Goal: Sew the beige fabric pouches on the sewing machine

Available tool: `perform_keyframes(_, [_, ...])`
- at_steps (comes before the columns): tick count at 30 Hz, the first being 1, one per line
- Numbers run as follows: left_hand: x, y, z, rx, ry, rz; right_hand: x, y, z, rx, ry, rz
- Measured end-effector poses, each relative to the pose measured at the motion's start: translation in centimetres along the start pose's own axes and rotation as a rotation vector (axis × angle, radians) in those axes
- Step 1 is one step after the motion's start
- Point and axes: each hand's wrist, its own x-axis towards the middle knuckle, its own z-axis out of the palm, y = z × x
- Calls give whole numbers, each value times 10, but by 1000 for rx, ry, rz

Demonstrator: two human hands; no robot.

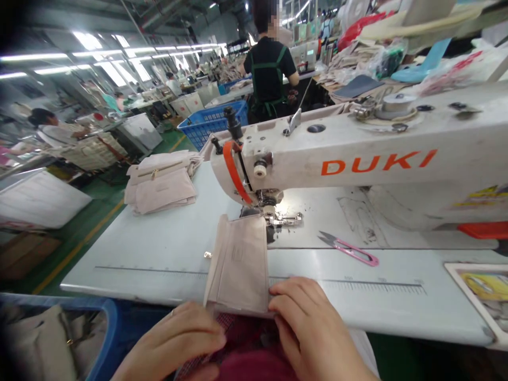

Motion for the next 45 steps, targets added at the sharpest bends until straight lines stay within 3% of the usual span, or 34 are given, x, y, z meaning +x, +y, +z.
perform_keyframes(3, [36,5,17,420,-26,29,-2,-5,5,33,14,13])
perform_keyframes(5, [48,-1,29,486,-57,22,-2,-5,8,22,17,12])
perform_keyframes(11, [45,-18,35,356,87,45,-3,1,18,-72,104,-74])
perform_keyframes(15, [44,-10,37,428,74,-1,-4,1,23,-99,141,-146])
perform_keyframes(22, [42,-9,47,384,59,45,-2,0,19,-102,228,-262])
perform_keyframes(29, [45,-13,50,367,4,42,0,-1,14,-175,225,-269])
perform_keyframes(35, [44,-22,49,450,-63,143,1,5,16,-182,210,-272])
perform_keyframes(40, [44,-31,45,420,13,225,9,7,16,-273,168,-421])
perform_keyframes(45, [54,-33,37,368,67,283,18,5,12,-271,101,-389])
